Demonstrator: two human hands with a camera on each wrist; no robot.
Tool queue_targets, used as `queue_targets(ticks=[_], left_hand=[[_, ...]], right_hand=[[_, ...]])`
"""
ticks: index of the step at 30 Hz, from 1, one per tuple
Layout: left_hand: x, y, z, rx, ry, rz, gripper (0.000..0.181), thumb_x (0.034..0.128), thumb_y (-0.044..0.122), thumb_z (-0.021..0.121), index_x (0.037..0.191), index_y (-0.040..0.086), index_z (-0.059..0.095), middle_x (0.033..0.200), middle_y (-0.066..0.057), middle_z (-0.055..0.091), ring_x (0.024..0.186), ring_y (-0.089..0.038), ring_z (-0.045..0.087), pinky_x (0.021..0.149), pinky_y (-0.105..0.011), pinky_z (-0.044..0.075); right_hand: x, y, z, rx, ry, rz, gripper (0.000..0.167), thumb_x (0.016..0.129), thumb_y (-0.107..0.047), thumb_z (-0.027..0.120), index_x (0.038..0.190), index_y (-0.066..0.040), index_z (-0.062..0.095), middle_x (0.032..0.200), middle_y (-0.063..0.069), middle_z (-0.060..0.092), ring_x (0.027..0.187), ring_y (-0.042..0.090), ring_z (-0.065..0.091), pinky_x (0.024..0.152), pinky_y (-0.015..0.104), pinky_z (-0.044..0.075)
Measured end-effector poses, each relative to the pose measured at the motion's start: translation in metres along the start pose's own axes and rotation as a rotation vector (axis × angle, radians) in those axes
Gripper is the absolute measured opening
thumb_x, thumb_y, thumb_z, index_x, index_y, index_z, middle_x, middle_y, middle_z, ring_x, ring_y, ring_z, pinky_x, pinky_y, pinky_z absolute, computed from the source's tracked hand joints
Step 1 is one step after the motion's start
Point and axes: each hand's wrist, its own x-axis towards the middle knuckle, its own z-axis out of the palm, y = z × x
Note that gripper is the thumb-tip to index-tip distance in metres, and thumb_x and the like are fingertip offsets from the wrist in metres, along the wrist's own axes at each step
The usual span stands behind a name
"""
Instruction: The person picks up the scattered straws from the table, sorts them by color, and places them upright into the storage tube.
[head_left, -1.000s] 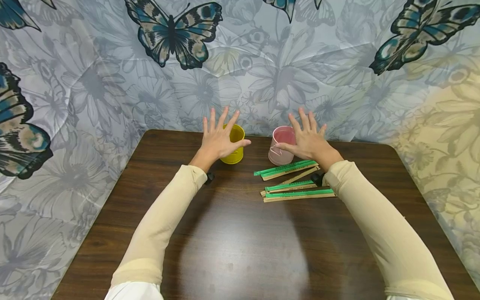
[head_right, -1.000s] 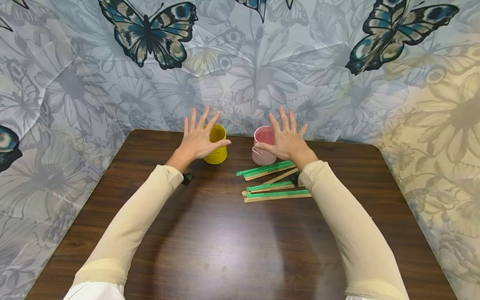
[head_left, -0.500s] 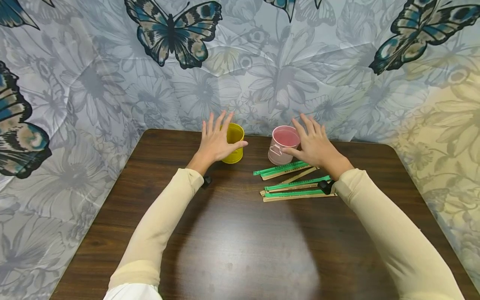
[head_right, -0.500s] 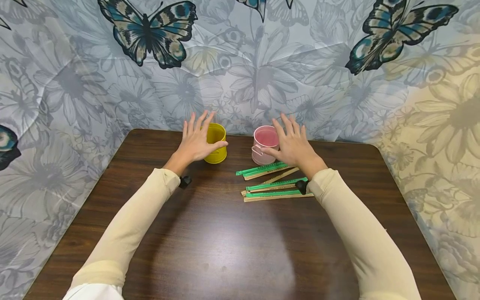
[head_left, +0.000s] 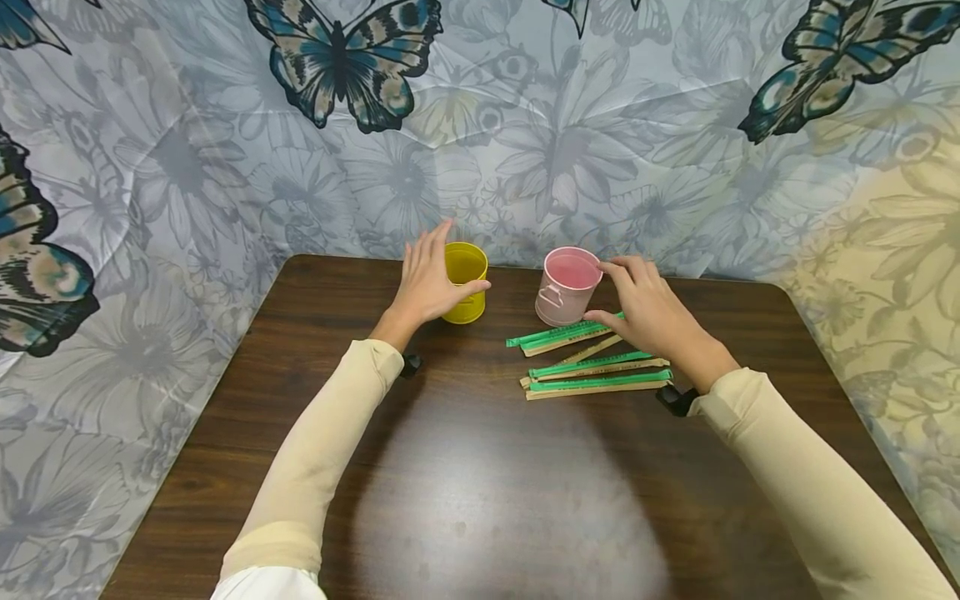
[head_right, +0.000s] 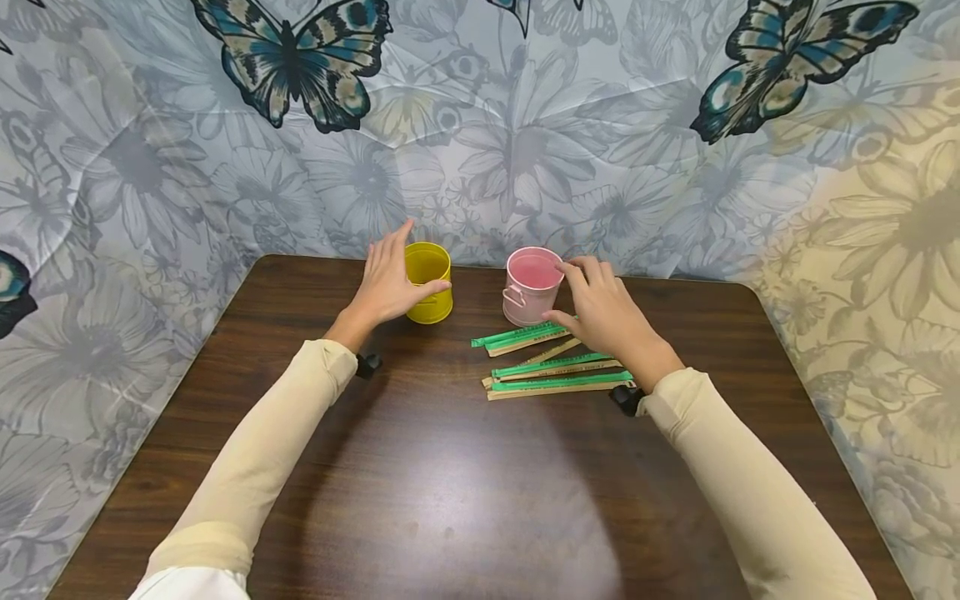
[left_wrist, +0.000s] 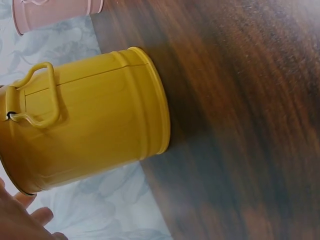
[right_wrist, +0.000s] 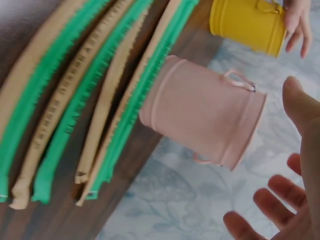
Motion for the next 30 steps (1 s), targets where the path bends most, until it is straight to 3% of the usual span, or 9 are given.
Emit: queue_targets(ticks=[4,8,11,15,19,24,30], left_hand=[[-0.001,-0.004,0.002,-0.064,0.004,-0.008,0.123,0.0747,0.078,0.072,0.165,0.028,0.005,0.166,-0.008,0.027,0.156,-0.031,0.023,0.130,-0.058,0.008],[0.000,-0.007,0.003,-0.176,-0.019,-0.040,0.126,0.0728,0.075,0.076,0.165,0.028,0.003,0.169,-0.005,0.023,0.156,-0.031,0.024,0.128,-0.060,0.017],[0.000,-0.011,0.003,-0.288,-0.043,-0.064,0.126,0.0735,0.065,0.082,0.164,0.028,0.003,0.171,-0.003,0.019,0.156,-0.033,0.025,0.124,-0.061,0.026],[0.000,-0.015,0.005,-0.410,-0.070,-0.077,0.128,0.0731,0.052,0.089,0.164,0.029,0.003,0.169,-0.010,0.023,0.153,-0.034,0.031,0.122,-0.058,0.033],[0.002,-0.019,0.008,-0.459,-0.092,-0.094,0.127,0.0721,0.050,0.090,0.164,0.025,0.007,0.167,-0.013,0.026,0.149,-0.032,0.038,0.121,-0.054,0.036],[0.001,-0.021,0.012,-0.520,-0.111,-0.111,0.119,0.0720,0.046,0.092,0.161,0.018,0.018,0.157,-0.013,0.039,0.137,-0.031,0.048,0.116,-0.050,0.043],[0.002,-0.024,0.016,-0.630,-0.122,-0.119,0.116,0.0747,0.040,0.091,0.160,0.019,0.016,0.154,-0.016,0.039,0.134,-0.032,0.049,0.116,-0.051,0.043]], right_hand=[[-0.016,-0.002,0.002,0.009,-0.017,-0.015,0.062,0.088,-0.028,0.082,0.133,0.004,0.054,0.127,0.023,0.052,0.114,0.040,0.049,0.096,0.056,0.046],[-0.030,-0.005,0.008,0.038,-0.058,-0.039,0.047,0.088,-0.024,0.082,0.121,0.000,0.060,0.118,0.018,0.055,0.104,0.035,0.054,0.086,0.049,0.050],[-0.038,-0.006,0.014,0.063,-0.102,-0.061,0.041,0.089,-0.022,0.080,0.117,0.000,0.061,0.115,0.017,0.056,0.099,0.032,0.056,0.082,0.046,0.052],[-0.048,-0.007,0.025,0.107,-0.167,-0.074,0.038,0.088,-0.019,0.081,0.114,0.001,0.062,0.112,0.017,0.058,0.098,0.031,0.060,0.084,0.048,0.055],[-0.058,-0.005,0.035,0.147,-0.220,-0.074,0.029,0.087,-0.017,0.080,0.107,-0.002,0.066,0.106,0.012,0.060,0.094,0.028,0.062,0.079,0.042,0.056],[-0.066,-0.005,0.046,0.178,-0.241,-0.105,0.017,0.086,-0.015,0.081,0.096,-0.009,0.069,0.097,0.004,0.064,0.087,0.019,0.063,0.074,0.035,0.056],[-0.071,-0.005,0.057,0.216,-0.259,-0.108,0.012,0.087,-0.017,0.081,0.090,-0.016,0.069,0.091,-0.002,0.062,0.083,0.012,0.057,0.070,0.031,0.052]])
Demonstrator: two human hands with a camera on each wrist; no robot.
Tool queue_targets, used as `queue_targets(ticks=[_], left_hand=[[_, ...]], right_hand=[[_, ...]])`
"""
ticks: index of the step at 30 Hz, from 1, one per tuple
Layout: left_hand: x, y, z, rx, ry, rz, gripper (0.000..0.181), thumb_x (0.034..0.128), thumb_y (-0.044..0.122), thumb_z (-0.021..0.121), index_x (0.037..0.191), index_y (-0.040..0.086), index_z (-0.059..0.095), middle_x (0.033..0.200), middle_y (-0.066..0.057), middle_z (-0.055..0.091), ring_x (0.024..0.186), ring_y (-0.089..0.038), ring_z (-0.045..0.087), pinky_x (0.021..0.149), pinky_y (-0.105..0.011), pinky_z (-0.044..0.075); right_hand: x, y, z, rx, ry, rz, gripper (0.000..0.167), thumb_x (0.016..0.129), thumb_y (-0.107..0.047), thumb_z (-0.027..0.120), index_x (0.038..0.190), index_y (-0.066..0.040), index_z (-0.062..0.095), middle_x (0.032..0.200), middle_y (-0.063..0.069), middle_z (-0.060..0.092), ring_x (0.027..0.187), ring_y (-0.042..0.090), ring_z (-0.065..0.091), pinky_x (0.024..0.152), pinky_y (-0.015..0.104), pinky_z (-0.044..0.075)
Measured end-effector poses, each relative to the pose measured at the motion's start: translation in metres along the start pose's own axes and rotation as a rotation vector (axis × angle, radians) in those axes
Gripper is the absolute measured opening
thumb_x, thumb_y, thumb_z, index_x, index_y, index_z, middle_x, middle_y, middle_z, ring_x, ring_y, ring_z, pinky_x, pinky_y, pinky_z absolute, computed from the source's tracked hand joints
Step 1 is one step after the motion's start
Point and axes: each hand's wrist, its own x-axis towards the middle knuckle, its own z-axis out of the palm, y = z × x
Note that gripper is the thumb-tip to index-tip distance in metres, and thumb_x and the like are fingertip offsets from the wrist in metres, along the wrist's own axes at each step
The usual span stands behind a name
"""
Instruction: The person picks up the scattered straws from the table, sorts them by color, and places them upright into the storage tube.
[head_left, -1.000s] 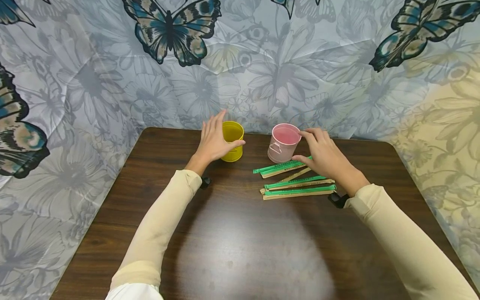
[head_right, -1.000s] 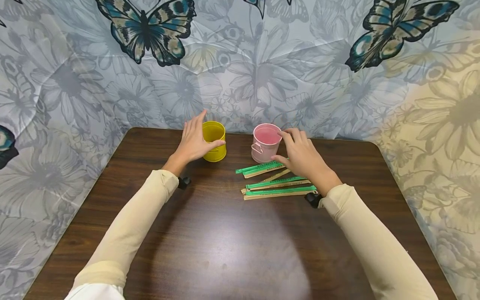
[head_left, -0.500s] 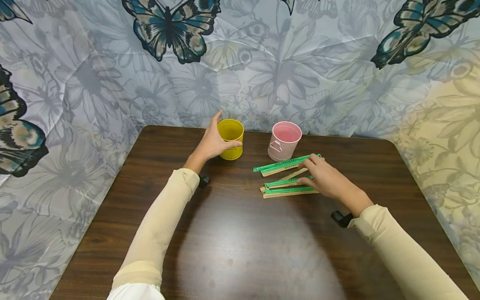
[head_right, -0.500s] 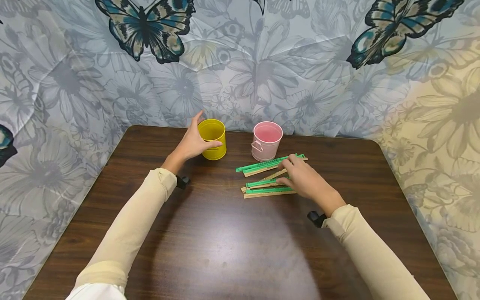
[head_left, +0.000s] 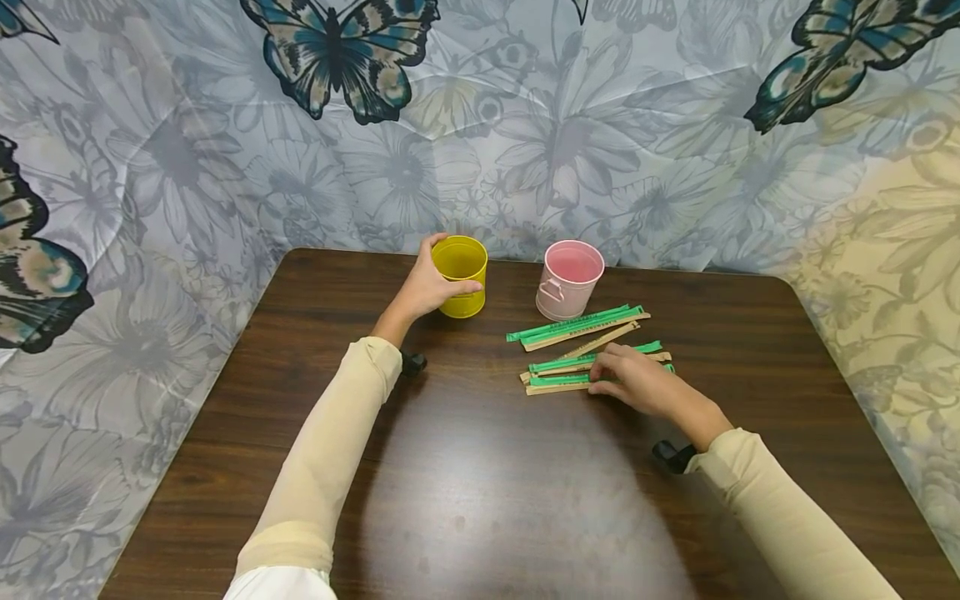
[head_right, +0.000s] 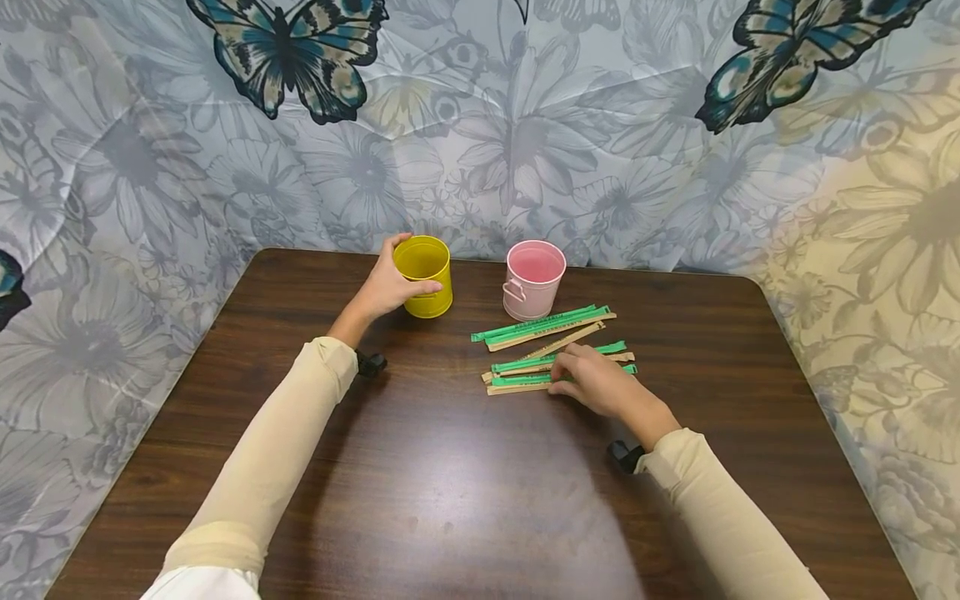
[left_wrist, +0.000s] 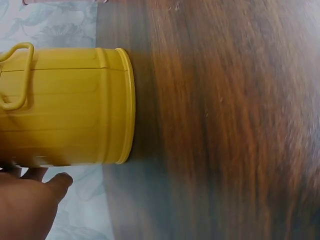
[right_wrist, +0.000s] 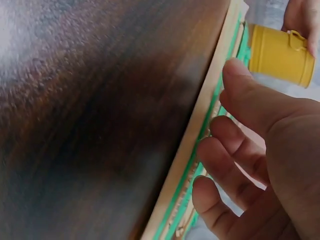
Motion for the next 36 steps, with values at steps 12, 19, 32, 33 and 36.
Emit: queue_targets(ticks=[12,19,32,33,36], left_hand=[[0.001,-0.003,0.003,-0.115,-0.009,-0.015,0.113,0.0758,0.029,0.092,0.158,0.023,0.015,0.152,-0.014,0.039,0.134,-0.030,0.049,0.118,-0.047,0.041],[0.003,-0.005,0.001,-0.124,-0.022,-0.043,0.114,0.0754,0.032,0.092,0.159,0.028,0.015,0.154,-0.012,0.038,0.135,-0.030,0.047,0.119,-0.048,0.040],[-0.006,0.018,-0.004,-0.140,-0.078,-0.110,0.114,0.0799,0.020,0.088,0.162,0.021,0.009,0.158,-0.016,0.034,0.141,-0.035,0.043,0.121,-0.048,0.037],[-0.008,0.021,-0.005,-0.142,-0.081,-0.111,0.113,0.0804,0.018,0.088,0.162,0.020,0.009,0.158,-0.016,0.034,0.142,-0.035,0.043,0.121,-0.048,0.037],[-0.012,0.027,-0.006,-0.142,-0.080,-0.109,0.111,0.0813,0.016,0.086,0.162,0.019,0.010,0.157,-0.017,0.035,0.142,-0.036,0.043,0.122,-0.047,0.037]], right_hand=[[-0.001,0.000,0.005,0.002,-0.016,0.005,0.016,0.087,-0.008,0.079,0.088,-0.018,0.066,0.089,-0.004,0.059,0.082,0.011,0.052,0.068,0.029,0.047],[0.000,0.000,0.009,-0.013,0.011,-0.012,0.014,0.086,-0.007,0.079,0.089,-0.016,0.068,0.087,-0.004,0.062,0.080,0.012,0.055,0.069,0.029,0.048],[0.002,-0.004,-0.003,-0.021,0.030,-0.015,0.010,0.090,-0.005,0.075,0.091,-0.014,0.069,0.089,-0.004,0.065,0.084,0.014,0.057,0.073,0.033,0.051],[0.003,-0.005,-0.005,-0.017,0.041,-0.019,0.011,0.090,-0.004,0.075,0.091,-0.013,0.069,0.088,-0.004,0.065,0.085,0.014,0.058,0.074,0.034,0.051],[0.007,-0.007,-0.013,-0.019,0.074,-0.033,0.012,0.089,-0.003,0.076,0.092,-0.012,0.068,0.087,-0.003,0.065,0.084,0.014,0.058,0.074,0.035,0.052]])
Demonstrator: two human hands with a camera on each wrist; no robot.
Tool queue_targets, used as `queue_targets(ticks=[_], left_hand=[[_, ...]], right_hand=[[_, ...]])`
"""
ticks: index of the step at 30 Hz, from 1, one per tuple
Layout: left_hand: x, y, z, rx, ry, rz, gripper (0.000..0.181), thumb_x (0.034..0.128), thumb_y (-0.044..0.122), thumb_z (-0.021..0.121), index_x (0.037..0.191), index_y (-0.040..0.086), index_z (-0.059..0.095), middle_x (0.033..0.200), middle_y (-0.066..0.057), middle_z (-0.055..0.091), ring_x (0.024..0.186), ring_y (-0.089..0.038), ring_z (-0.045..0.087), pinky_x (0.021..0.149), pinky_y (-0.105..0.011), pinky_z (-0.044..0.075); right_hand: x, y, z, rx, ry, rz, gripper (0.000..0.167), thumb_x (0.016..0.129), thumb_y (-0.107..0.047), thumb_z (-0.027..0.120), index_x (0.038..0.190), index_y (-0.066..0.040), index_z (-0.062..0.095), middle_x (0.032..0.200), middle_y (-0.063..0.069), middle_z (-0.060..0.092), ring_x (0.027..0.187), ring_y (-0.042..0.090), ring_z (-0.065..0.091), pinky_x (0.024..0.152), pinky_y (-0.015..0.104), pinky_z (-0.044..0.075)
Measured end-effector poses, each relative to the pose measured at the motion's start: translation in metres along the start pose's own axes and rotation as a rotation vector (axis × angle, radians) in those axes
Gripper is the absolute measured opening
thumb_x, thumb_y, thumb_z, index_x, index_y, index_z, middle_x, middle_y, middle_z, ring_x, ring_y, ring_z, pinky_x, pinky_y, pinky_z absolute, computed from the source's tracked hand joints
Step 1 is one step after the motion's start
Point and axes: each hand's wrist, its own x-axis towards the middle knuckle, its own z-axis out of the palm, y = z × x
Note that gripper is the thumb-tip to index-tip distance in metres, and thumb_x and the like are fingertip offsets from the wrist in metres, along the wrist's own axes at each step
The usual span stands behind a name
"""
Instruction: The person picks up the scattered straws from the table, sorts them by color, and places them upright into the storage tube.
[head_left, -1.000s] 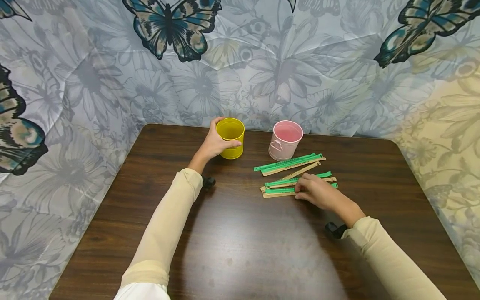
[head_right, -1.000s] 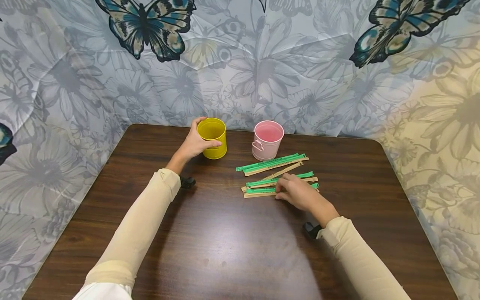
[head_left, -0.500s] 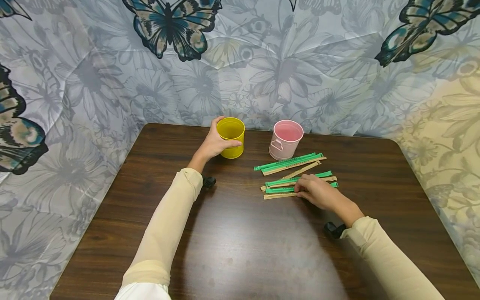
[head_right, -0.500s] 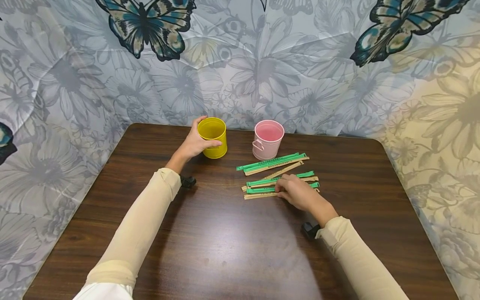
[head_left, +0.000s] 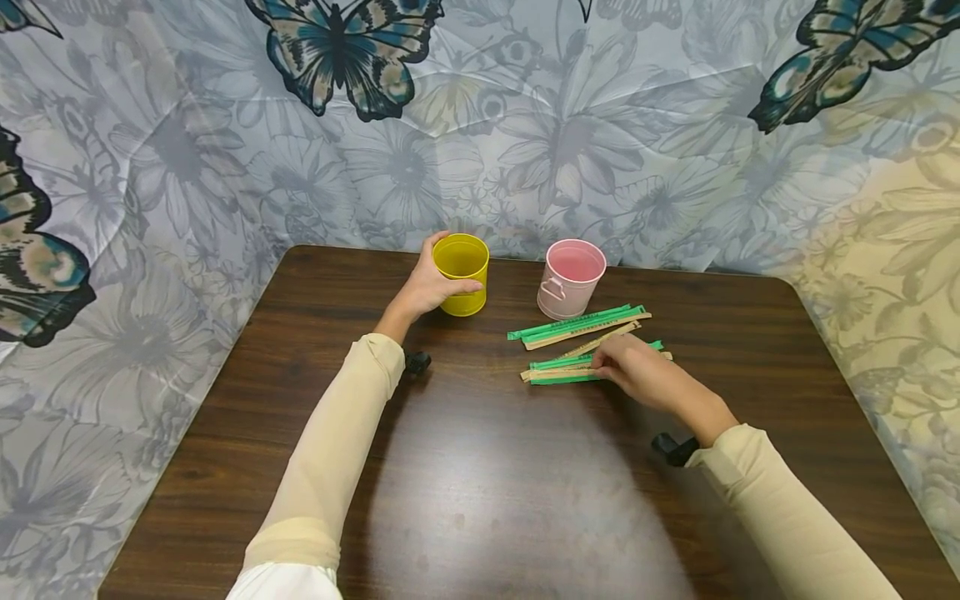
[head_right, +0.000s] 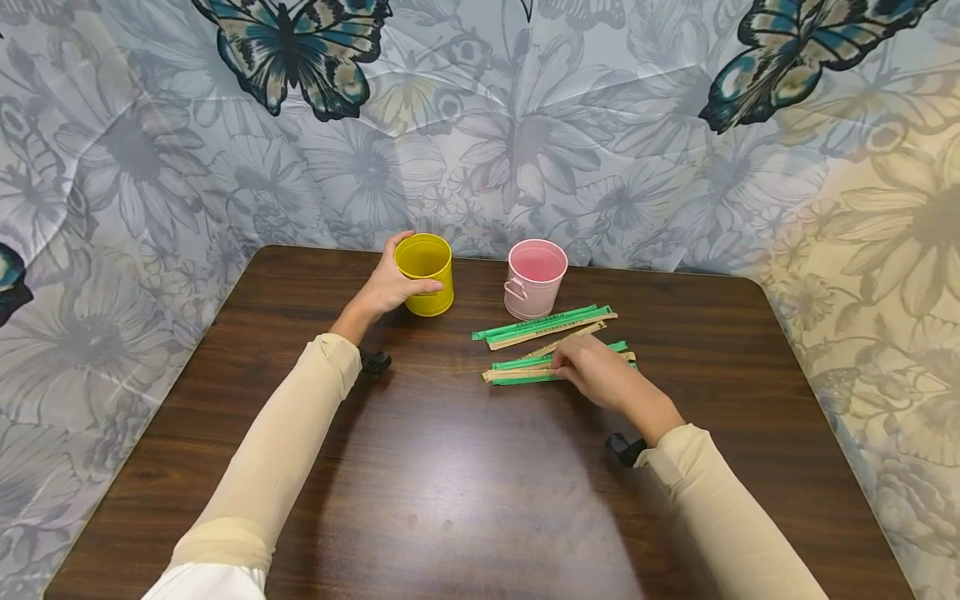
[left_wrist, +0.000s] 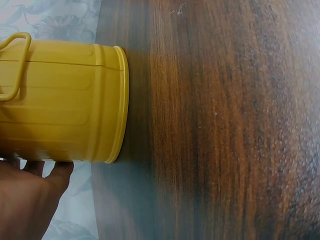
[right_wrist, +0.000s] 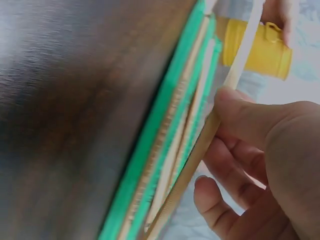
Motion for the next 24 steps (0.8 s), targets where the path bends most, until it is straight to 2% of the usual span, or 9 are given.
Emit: queue_targets(ticks=[3,10,15,20,24], left_hand=[[0.000,0.001,0.001,0.000,0.004,0.006,0.111,0.0816,0.016,0.086,0.162,0.018,0.010,0.157,-0.018,0.035,0.141,-0.035,0.043,0.122,-0.047,0.036],[0.002,-0.003,0.001,0.004,0.009,0.002,0.111,0.0808,0.018,0.087,0.162,0.020,0.011,0.158,-0.017,0.035,0.141,-0.036,0.043,0.121,-0.047,0.037],[0.007,-0.007,-0.002,-0.004,0.009,-0.002,0.113,0.0790,0.018,0.089,0.162,0.019,0.012,0.157,-0.016,0.036,0.142,-0.035,0.043,0.122,-0.047,0.036],[0.018,-0.023,-0.002,0.009,0.027,0.009,0.116,0.0752,0.026,0.092,0.161,0.027,0.014,0.156,-0.012,0.038,0.140,-0.032,0.045,0.122,-0.047,0.037],[0.019,-0.028,-0.002,0.022,0.041,0.028,0.117,0.0721,0.032,0.094,0.160,0.026,0.018,0.154,-0.010,0.042,0.136,-0.030,0.048,0.119,-0.047,0.040]], right_hand=[[0.006,-0.002,-0.006,0.001,0.023,0.000,0.013,0.088,-0.001,0.076,0.094,-0.009,0.067,0.088,-0.001,0.065,0.083,0.014,0.057,0.073,0.035,0.051],[0.022,-0.006,-0.015,-0.028,0.071,-0.032,0.021,0.091,0.000,0.073,0.111,-0.005,0.073,0.094,0.005,0.066,0.086,0.019,0.058,0.076,0.038,0.049],[0.038,-0.014,-0.022,0.007,0.082,-0.032,0.011,0.093,-0.005,0.072,0.104,-0.008,0.074,0.089,0.001,0.062,0.083,0.017,0.050,0.073,0.033,0.043],[0.057,-0.029,-0.032,0.048,0.106,-0.027,0.009,0.093,-0.008,0.073,0.101,-0.009,0.068,0.089,0.002,0.062,0.087,0.018,0.053,0.077,0.036,0.047],[0.073,-0.042,-0.043,0.092,0.145,-0.008,0.011,0.092,-0.007,0.075,0.097,-0.009,0.065,0.090,0.003,0.062,0.085,0.017,0.056,0.076,0.034,0.049]])
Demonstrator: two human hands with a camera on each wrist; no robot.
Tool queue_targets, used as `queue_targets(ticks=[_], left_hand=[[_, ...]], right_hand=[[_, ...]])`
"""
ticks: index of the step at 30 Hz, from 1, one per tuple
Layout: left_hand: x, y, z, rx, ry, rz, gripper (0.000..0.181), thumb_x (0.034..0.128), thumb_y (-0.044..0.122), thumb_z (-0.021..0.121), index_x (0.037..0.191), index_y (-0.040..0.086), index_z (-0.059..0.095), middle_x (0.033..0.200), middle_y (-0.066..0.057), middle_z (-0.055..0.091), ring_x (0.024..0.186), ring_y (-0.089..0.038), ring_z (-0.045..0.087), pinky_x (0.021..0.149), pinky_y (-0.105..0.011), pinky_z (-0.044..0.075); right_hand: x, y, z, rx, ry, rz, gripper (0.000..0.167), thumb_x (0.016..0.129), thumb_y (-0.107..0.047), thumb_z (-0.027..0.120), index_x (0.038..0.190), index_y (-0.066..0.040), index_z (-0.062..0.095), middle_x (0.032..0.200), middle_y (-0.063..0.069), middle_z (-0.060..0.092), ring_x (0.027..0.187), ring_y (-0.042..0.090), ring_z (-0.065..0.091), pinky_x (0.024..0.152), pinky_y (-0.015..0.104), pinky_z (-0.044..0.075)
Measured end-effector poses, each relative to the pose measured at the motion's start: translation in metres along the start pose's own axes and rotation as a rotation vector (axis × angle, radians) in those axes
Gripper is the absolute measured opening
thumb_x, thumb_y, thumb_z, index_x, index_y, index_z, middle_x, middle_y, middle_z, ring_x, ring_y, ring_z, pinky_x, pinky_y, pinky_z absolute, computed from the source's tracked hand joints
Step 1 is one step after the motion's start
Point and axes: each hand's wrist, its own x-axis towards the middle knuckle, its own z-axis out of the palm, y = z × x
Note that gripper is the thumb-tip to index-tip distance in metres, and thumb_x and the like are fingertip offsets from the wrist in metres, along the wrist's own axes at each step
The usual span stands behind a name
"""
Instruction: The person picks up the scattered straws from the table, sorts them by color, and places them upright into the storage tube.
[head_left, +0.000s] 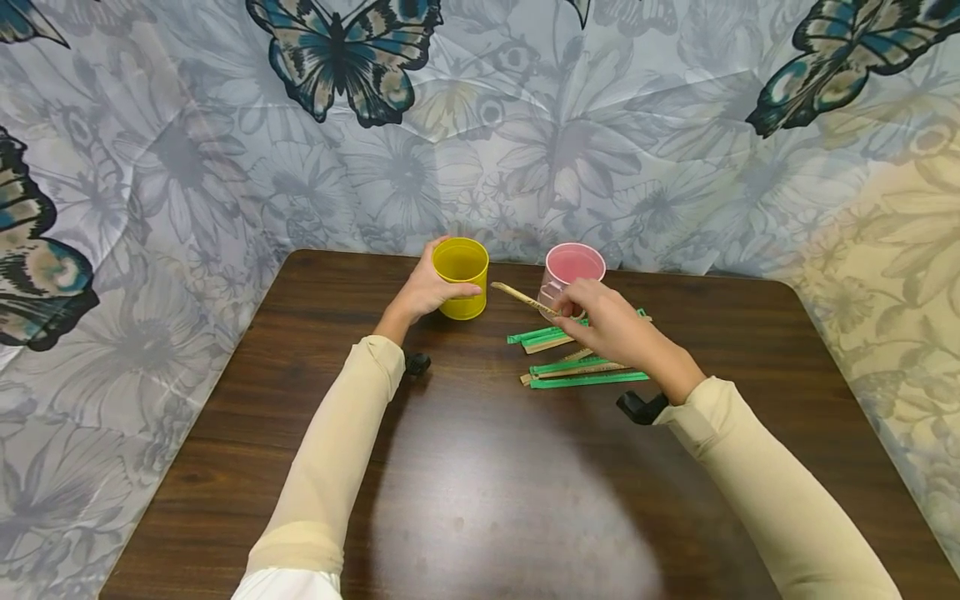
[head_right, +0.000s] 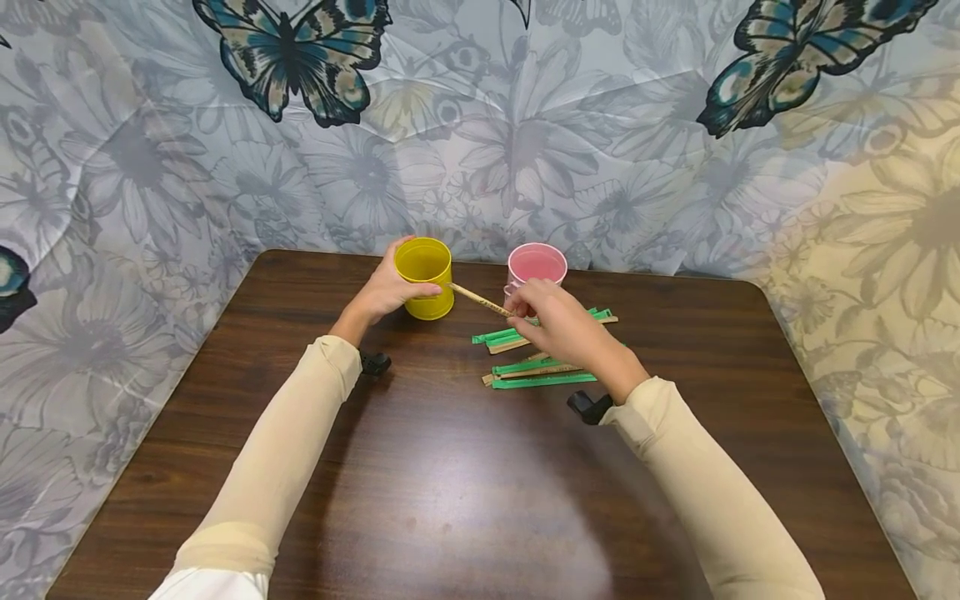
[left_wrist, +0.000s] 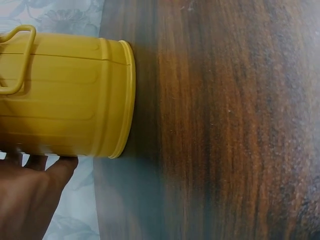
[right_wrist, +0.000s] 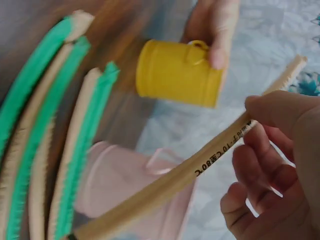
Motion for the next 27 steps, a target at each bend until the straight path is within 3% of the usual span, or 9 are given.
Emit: queue_targets(ticks=[11,19,27], left_hand=[[-0.001,-0.002,0.000,0.013,0.005,0.014,0.113,0.0731,0.032,0.094,0.159,0.022,0.021,0.151,-0.007,0.046,0.133,-0.027,0.050,0.117,-0.047,0.041],[-0.001,-0.003,0.000,-0.011,0.019,0.026,0.109,0.0725,0.029,0.094,0.157,0.019,0.026,0.147,-0.006,0.049,0.130,-0.026,0.052,0.117,-0.045,0.041],[0.002,-0.004,0.000,-0.063,-0.035,0.093,0.098,0.0753,0.024,0.092,0.152,0.018,0.031,0.142,-0.008,0.051,0.128,-0.030,0.053,0.113,-0.046,0.043]], right_hand=[[0.052,-0.021,-0.017,0.116,0.131,-0.015,0.006,0.095,-0.009,0.071,0.098,-0.006,0.067,0.091,0.005,0.065,0.081,0.015,0.057,0.070,0.021,0.045],[0.091,-0.044,-0.019,0.153,0.184,-0.072,0.011,0.096,-0.010,0.069,0.104,-0.004,0.065,0.094,0.010,0.066,0.086,0.019,0.061,0.072,0.025,0.047],[0.123,-0.058,-0.019,0.165,0.226,-0.109,0.013,0.097,-0.012,0.068,0.106,-0.003,0.064,0.098,0.011,0.066,0.087,0.022,0.062,0.073,0.027,0.047]])
